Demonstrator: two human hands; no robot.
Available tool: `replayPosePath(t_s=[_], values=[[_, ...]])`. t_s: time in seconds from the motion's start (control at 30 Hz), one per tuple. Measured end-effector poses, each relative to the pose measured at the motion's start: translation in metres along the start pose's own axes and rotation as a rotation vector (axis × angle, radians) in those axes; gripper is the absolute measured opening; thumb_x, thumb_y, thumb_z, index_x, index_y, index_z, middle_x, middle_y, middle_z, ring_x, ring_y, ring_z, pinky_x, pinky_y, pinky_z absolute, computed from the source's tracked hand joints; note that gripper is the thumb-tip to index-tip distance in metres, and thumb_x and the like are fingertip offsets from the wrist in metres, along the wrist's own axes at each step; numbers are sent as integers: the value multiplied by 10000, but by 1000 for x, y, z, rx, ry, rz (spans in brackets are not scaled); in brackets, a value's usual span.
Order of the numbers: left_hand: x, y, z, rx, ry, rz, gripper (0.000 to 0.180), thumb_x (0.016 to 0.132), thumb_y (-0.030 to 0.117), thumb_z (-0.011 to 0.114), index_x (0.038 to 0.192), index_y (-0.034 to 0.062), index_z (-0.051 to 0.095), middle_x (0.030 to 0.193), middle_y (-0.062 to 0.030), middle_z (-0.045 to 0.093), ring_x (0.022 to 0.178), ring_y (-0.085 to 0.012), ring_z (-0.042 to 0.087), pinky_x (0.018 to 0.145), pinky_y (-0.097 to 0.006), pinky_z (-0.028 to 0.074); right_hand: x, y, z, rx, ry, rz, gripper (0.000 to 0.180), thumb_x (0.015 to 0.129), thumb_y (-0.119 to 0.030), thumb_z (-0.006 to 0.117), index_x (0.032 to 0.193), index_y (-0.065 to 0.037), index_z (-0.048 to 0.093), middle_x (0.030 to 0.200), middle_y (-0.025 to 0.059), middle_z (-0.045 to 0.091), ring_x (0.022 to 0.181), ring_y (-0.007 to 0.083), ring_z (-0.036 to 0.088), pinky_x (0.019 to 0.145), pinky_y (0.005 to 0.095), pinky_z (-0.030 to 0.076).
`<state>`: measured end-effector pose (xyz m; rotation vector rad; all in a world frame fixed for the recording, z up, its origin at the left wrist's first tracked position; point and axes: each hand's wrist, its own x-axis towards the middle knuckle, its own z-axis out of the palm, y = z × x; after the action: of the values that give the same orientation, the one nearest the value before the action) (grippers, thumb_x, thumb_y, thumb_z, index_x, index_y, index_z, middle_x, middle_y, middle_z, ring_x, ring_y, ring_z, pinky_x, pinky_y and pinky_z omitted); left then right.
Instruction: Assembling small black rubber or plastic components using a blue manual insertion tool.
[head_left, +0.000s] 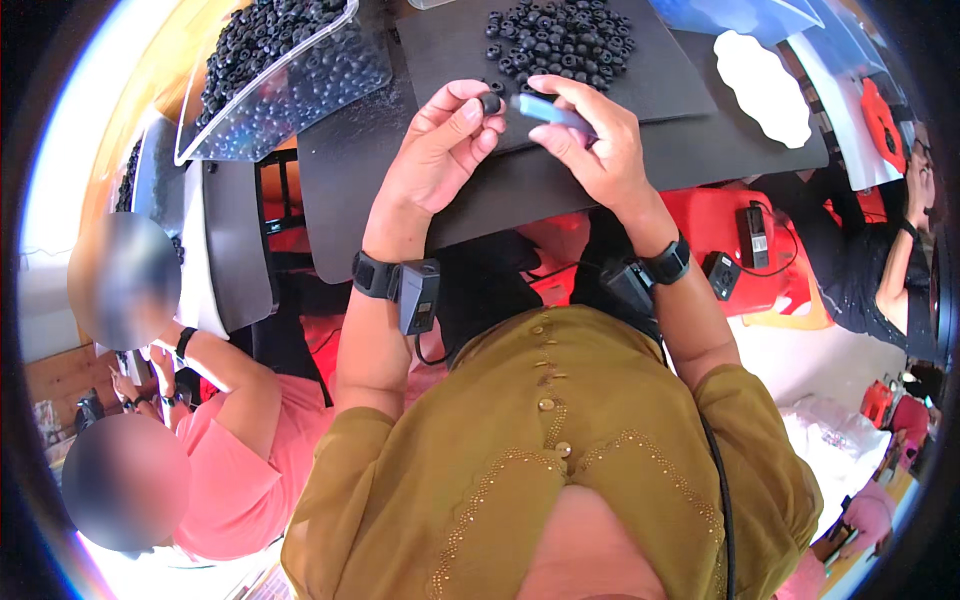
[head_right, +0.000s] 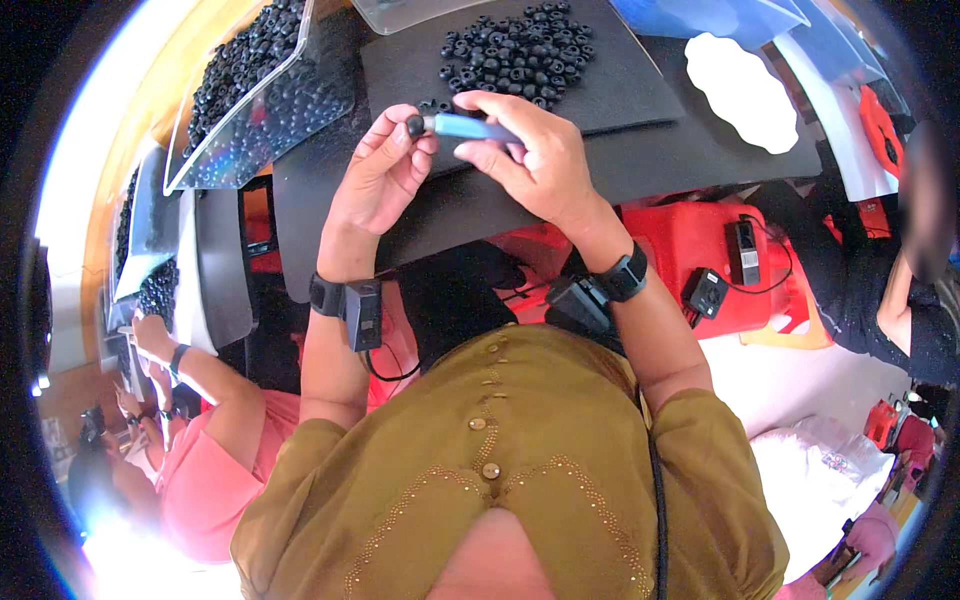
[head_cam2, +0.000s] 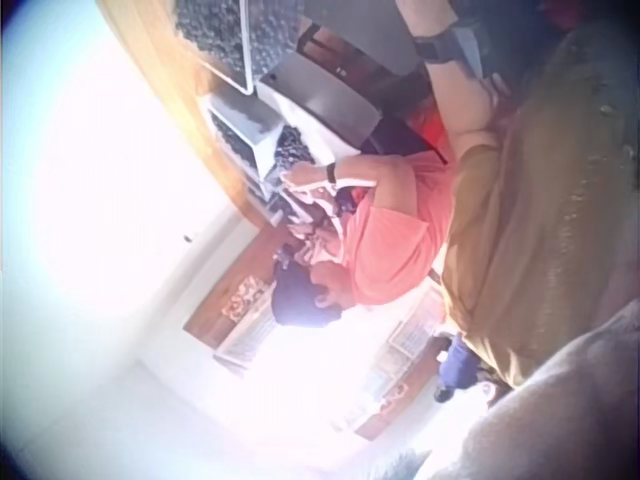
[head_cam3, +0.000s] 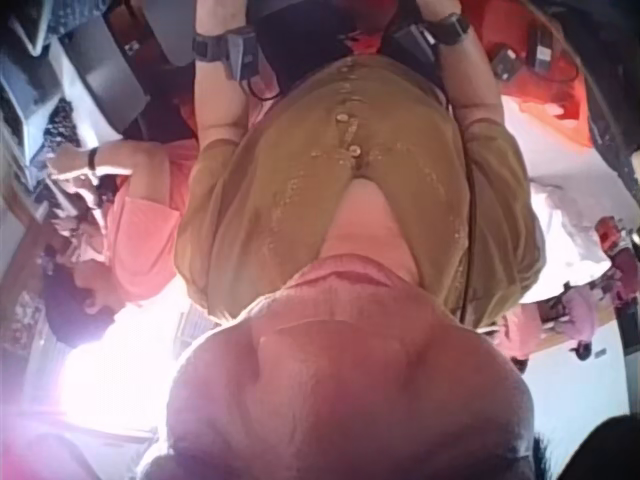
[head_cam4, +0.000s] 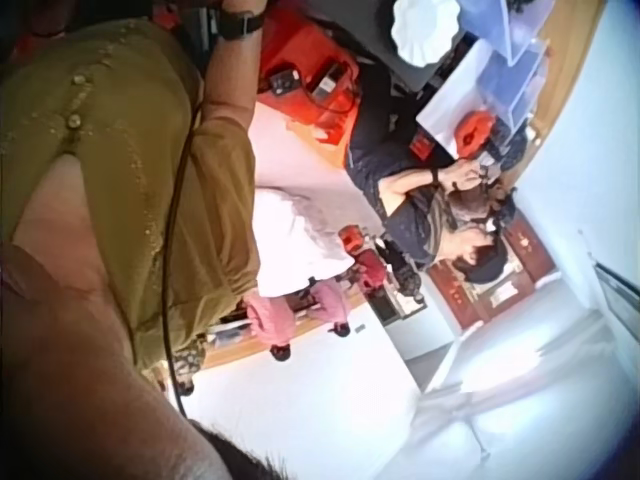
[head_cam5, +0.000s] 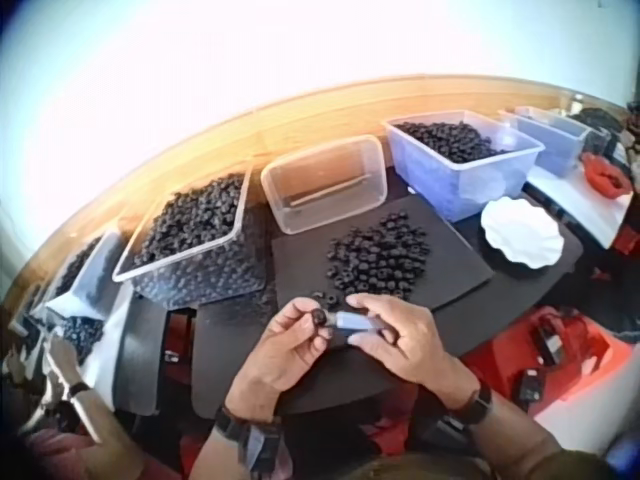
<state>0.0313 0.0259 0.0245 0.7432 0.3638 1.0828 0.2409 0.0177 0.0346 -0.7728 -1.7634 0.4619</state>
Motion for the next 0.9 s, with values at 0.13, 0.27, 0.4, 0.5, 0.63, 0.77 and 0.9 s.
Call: replayPosePath(t_s=[0.13,0.27,0.4,0.5,0.63,0.77,0.9], values=[[3,-8,-1,56,89,20,151,933,74,616,1084,62,615,968,-30,639,867,-129,638,769,-251,554,0,-6,0,-60,-132,-70,493,787,-172,743,1259,-110,613,824,90,623,654,233,593,583,326,477],[2,-9,-6,12,12,18,125,926,54,619,1051,53,621,1004,-62,660,922,-157,656,817,-286,557,1,-11,2,-81,-197,-99,506,781,-147,741,1269,-107,614,814,97,626,645,232,601,594,325,481],[-1,-15,-1,9,-10,66,116,931,88,616,1041,50,612,1003,-71,665,926,-158,653,833,-314,547,-1,-14,6,-48,-183,-102,491,774,-97,740,1252,-87,625,793,90,625,596,205,559,559,312,451],[7,-23,-2,-56,16,-16,124,917,77,634,1035,45,614,1007,-82,660,906,-166,662,821,-300,551,-6,-10,0,-62,-149,-99,493,767,-37,731,1248,-63,627,758,58,602,533,144,466,499,280,391],[5,-22,-5,-71,30,26,144,907,83,650,1041,44,615,970,-68,661,892,-168,667,813,-290,551,-6,-9,2,-65,-141,-123,484,758,-20,735,1231,-50,638,746,48,592,522,120,448,484,259,373],[-2,-10,-14,55,26,62,204,904,126,657,1090,64,601,926,-30,625,856,-142,627,791,-294,517,-2,-10,6,-46,-189,-108,401,789,-135,745,1179,-91,663,795,82,628,578,190,548,524,304,435],[-2,1,-2,-37,71,23,205,961,116,579,1144,31,547,1019,-69,590,873,-115,592,777,-218,537,-3,3,0,-22,-123,-68,299,830,-213,714,1086,-63,672,778,75,607,552,169,511,522,280,420]])
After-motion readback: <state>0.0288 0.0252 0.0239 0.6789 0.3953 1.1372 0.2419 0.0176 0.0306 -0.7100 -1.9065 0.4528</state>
